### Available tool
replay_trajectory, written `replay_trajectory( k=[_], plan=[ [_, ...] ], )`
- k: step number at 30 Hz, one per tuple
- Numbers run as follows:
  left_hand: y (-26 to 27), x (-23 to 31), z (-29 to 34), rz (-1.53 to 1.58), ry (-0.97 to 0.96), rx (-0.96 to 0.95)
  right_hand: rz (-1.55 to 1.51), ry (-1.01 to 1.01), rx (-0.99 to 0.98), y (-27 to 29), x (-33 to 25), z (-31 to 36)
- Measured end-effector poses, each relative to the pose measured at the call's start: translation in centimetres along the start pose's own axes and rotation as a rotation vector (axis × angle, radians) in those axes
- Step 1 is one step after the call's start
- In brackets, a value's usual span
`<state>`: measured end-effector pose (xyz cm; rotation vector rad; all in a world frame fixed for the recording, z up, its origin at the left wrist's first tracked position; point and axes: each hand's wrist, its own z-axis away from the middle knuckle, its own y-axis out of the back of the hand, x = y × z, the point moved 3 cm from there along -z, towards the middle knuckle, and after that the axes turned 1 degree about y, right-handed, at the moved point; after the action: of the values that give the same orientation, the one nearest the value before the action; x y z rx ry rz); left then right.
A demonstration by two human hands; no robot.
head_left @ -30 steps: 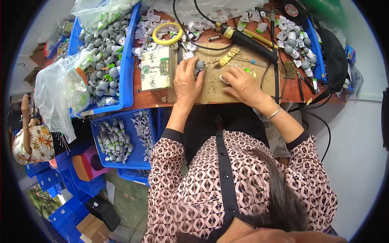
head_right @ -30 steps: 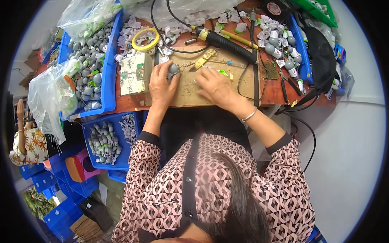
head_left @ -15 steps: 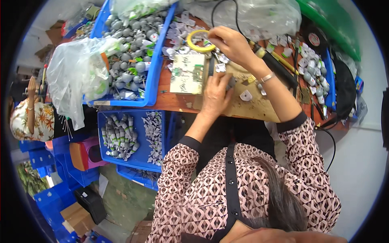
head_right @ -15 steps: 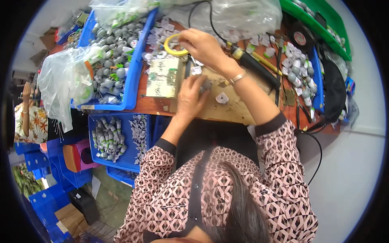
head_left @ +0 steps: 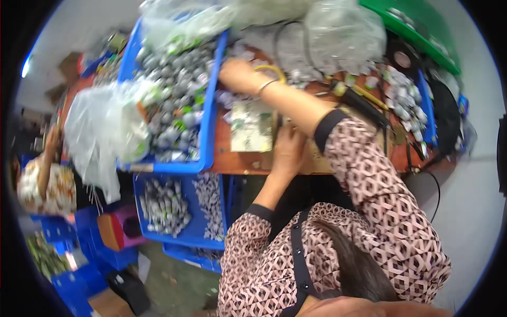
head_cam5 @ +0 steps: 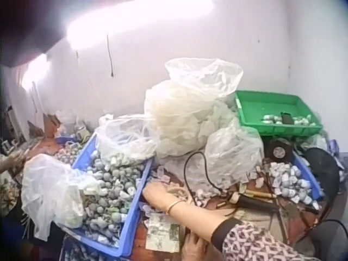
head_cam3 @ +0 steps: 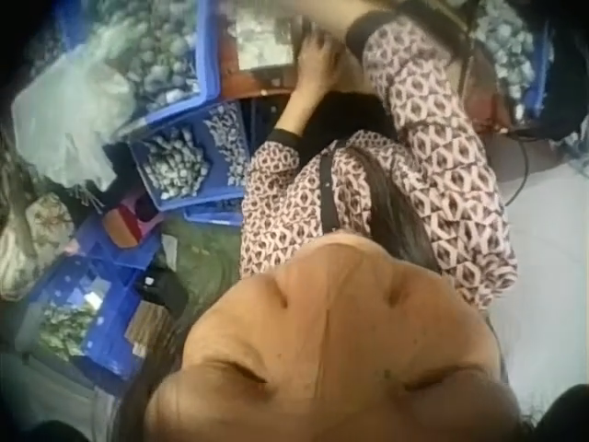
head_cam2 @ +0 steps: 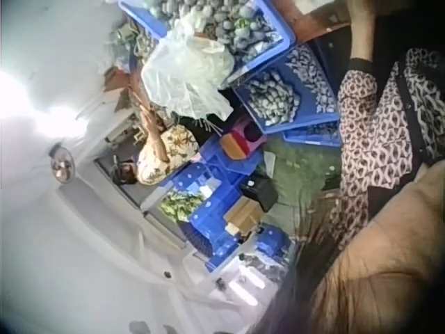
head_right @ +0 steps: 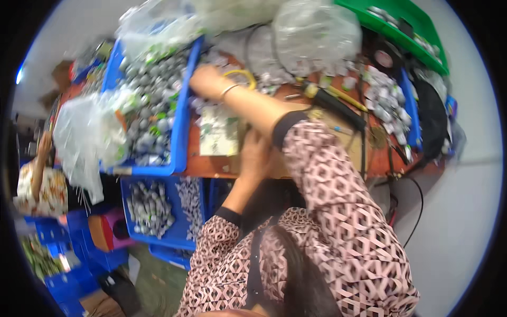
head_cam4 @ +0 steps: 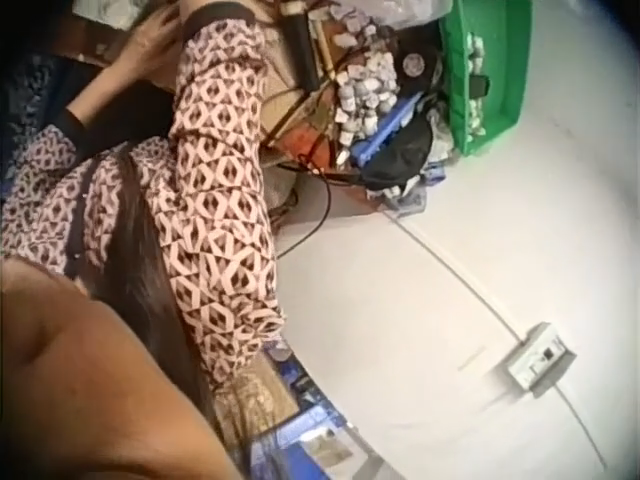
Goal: Manually assemble small electronic toy parts using a soldering iron and glue gun at a factory workstation.
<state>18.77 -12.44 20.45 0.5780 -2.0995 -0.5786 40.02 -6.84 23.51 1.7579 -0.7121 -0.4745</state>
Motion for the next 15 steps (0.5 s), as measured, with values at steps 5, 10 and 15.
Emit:
replay_trajectory(
  k=[5,10,15],
  plan=[
    [0.0,-0.7,0.4,-0.095,0.029,-0.013,-0.045,0.003,0.076,-0.6,-2.5,-0.3],
    [-0.2,0.2,-0.5,-0.120,0.006,-0.037,-0.392,-0.250,0.328,1.7,1.4,1.3],
    [0.8,0.7,-0.4,-0.111,0.013,-0.032,-1.921,-0.612,0.335,3.5,3.8,7.2]
  ],
)
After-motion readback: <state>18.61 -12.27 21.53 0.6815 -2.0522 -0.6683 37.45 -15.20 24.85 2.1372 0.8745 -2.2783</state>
